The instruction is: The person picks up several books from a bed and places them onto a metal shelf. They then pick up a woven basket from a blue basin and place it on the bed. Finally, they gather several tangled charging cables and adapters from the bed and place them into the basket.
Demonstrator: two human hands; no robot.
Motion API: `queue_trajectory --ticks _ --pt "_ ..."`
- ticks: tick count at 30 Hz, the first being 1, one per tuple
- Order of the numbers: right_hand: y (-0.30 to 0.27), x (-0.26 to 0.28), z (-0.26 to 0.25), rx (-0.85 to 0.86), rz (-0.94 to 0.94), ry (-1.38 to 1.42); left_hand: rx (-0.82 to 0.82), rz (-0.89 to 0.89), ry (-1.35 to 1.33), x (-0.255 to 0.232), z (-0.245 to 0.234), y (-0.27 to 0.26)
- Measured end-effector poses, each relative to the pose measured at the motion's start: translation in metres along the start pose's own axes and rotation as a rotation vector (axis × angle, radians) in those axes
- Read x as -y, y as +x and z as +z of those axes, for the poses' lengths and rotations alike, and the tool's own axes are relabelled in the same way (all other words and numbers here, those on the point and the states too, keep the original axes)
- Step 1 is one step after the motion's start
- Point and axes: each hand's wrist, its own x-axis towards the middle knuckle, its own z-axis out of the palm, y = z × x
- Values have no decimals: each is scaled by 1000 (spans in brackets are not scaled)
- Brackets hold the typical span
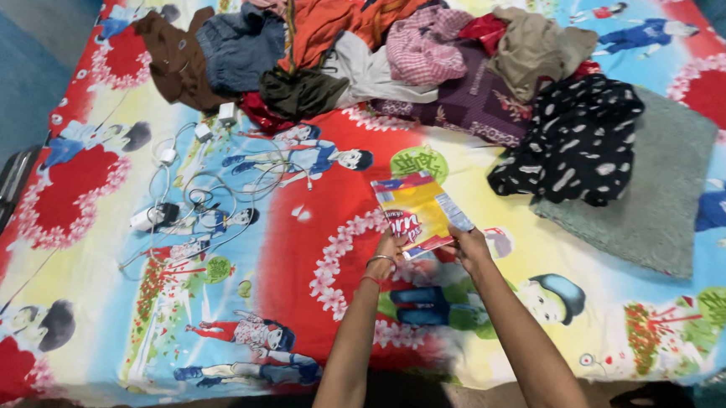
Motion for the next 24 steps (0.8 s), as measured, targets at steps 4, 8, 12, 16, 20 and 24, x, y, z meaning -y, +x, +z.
queue_trajectory --ticks 4,8,12,16,20,24 --pt "-18 21 -27 -105 -99 51 -90 59 117 -5 52 3" --pt "-38 43 -53 -166 -179 60 -121 138 151 -5 99 10" --pt "-63 64 -87 -228 -228 86 10 318 -11 4 148 14" --pt "-87 84 -128 -254 -273 136 94 326 40 10 195 -1" --pt "-119 98 -168 -306 -315 152 74 163 191 18 237 -18" --pt "-153 107 -213 -334 -345 190 149 173 191 34 285 -34"
